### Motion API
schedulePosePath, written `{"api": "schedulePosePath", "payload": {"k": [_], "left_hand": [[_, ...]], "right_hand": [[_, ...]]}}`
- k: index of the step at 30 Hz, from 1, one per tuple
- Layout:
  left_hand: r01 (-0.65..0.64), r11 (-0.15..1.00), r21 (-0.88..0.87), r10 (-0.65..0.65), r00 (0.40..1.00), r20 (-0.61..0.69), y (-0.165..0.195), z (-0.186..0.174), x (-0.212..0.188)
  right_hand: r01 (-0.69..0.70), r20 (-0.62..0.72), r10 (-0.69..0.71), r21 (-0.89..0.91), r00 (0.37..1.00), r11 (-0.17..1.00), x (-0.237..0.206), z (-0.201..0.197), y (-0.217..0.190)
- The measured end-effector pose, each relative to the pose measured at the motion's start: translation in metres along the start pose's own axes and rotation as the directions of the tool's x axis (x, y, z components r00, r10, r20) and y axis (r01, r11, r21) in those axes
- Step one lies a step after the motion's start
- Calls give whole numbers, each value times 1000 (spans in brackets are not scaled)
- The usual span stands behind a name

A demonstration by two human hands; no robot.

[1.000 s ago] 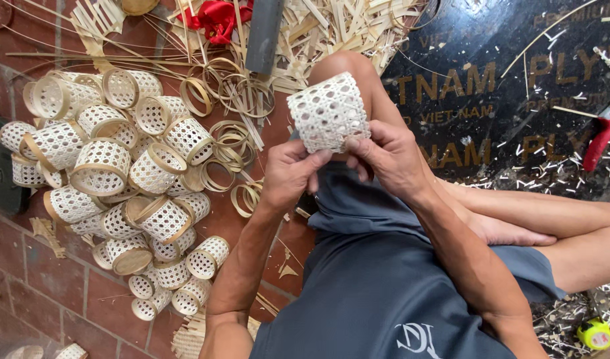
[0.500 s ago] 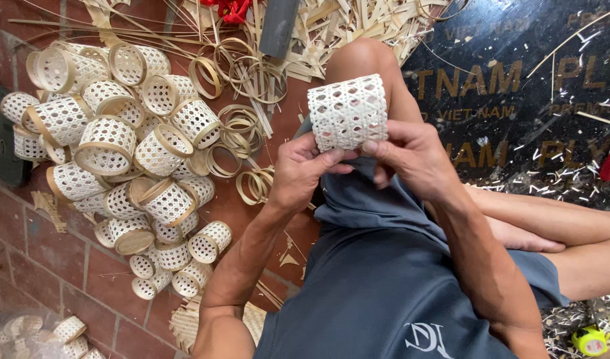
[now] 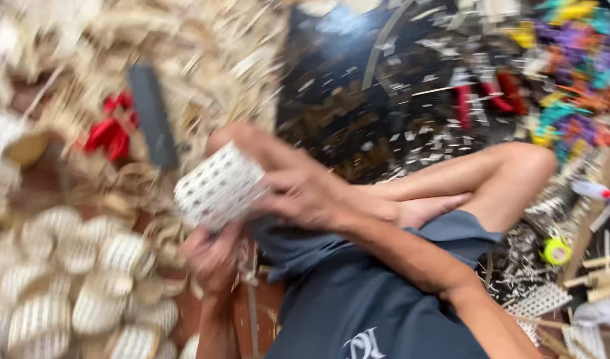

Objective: The person sits on the floor of a craft workshop and assembles woven bamboo basket bodies. They fit a woven mesh cylinder onto bamboo rings, bend thin bamboo strips around a gray PVC pipe to form rims, trim strips with pliers, press rings into the basket mouths, and fit round wooden lids onto finished baskets.

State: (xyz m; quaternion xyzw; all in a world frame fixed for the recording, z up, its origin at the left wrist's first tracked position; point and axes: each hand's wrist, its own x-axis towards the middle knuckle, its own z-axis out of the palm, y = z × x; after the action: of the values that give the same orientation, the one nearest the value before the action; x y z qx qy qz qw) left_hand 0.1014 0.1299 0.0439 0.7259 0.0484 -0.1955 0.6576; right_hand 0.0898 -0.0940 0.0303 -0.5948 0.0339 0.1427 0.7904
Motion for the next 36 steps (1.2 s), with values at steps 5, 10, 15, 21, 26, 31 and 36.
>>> {"api": "schedulePosePath", "payload": {"k": [5,10,15,21,26,31,36], "left_hand": [[40,983,-180,-41,999,3,-12,16,-6],[159,987,-21,-160,984,-82,-10,19,-11],[-607,679,413,643,763,65,-7,22,10],[-749,425,508,795,577,185,-35,3,76],[-791,209,576,790,483,378,-51,-12,86],[-788,304,535,723,557,409,-59,-18,91],[-660,666,347,529,746,404,-47,-25,109]], "right_hand": [[163,55,-158,-112,986,980,-15,-17,11],[335,43,-334,-217,942,917,-14,-20,10],[695,233,-678,-453,697,559,16,-39,-3],[774,451,-784,-631,427,59,66,-58,22],[768,502,-722,-637,475,63,81,-64,48],[745,435,-710,-640,554,189,81,-66,50],[618,188,-611,-461,769,637,87,-45,21]]}}
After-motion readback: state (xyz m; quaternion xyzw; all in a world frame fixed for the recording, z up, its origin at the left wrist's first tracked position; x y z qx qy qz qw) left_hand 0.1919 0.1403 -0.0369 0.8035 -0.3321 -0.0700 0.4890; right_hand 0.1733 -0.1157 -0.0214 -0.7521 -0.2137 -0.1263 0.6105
